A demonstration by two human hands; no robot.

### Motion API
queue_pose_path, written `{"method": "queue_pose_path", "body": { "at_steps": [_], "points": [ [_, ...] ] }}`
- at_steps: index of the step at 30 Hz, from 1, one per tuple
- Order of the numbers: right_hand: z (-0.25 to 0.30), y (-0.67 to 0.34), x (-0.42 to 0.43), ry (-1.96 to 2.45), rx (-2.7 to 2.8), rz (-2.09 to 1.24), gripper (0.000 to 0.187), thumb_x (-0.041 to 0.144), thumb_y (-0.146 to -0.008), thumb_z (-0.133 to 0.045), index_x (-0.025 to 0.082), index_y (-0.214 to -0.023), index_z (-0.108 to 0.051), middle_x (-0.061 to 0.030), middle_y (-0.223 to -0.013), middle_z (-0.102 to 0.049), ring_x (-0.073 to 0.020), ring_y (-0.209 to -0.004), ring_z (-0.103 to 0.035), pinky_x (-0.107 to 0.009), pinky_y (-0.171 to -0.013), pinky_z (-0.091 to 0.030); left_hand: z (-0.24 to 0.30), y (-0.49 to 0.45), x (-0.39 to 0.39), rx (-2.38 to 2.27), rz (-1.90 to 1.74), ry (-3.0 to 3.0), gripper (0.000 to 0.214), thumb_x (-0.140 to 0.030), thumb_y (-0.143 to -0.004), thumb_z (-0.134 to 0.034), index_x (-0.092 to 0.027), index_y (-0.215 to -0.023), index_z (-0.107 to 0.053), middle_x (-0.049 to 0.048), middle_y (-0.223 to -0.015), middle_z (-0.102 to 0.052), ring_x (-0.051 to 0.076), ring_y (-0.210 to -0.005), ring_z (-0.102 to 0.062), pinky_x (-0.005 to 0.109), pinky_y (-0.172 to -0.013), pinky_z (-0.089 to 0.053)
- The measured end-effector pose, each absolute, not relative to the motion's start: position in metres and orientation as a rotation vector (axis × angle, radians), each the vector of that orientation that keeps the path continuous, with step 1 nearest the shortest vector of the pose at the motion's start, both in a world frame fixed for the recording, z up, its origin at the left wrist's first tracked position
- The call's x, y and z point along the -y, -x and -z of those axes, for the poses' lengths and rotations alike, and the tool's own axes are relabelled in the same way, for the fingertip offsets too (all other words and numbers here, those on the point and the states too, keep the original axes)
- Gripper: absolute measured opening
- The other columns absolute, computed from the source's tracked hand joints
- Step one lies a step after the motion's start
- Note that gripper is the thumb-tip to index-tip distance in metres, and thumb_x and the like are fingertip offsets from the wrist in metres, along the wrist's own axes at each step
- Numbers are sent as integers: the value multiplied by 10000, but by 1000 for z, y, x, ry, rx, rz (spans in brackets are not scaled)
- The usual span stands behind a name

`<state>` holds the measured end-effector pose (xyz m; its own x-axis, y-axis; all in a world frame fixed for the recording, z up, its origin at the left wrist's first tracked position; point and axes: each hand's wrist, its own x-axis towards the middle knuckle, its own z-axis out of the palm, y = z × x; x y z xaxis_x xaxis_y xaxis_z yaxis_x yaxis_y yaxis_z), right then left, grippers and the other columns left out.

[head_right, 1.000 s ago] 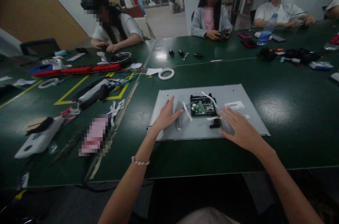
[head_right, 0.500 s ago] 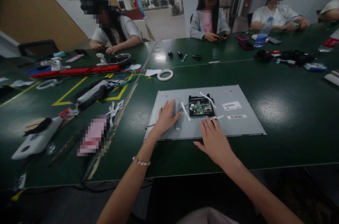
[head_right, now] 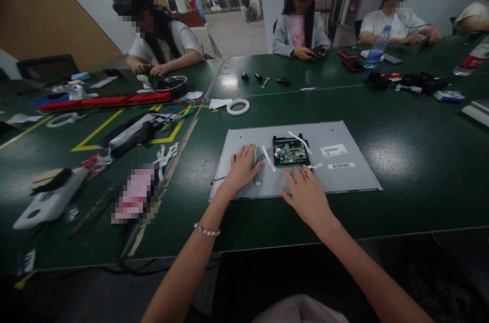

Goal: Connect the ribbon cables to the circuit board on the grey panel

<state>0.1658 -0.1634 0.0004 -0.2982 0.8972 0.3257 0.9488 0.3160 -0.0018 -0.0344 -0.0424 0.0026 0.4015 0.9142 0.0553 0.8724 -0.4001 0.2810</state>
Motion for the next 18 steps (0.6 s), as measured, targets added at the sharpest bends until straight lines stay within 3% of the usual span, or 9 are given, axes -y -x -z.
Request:
{"method": "queue_pose_path", "body": {
  "at_steps": [6,18],
  "points": [
    [2,-162,161,1694,2278,299,424,351,-906,-499,123,-1260,-551,-196,-1227,-553,-291,-1084,-566,-486,-1024,-384,-1,34,42,-1589,-301,-2462,560,-391,-926,-422,-168,-1428,-319,140,-1525,-303,335,-1429,-190,592,-1101,-218],
    [5,-207,168,1671,2077,164,406,312,-971,-369,128,-1305,-510,-107,-1299,-552,-229,-1203,-508,-460,-1094,-338,-3,34,43,-1587,-302,-2457,539,-384,-923,-434,-181,-1412,-338,130,-1521,-313,346,-1422,-202,600,-1098,-217]
  ]
}}
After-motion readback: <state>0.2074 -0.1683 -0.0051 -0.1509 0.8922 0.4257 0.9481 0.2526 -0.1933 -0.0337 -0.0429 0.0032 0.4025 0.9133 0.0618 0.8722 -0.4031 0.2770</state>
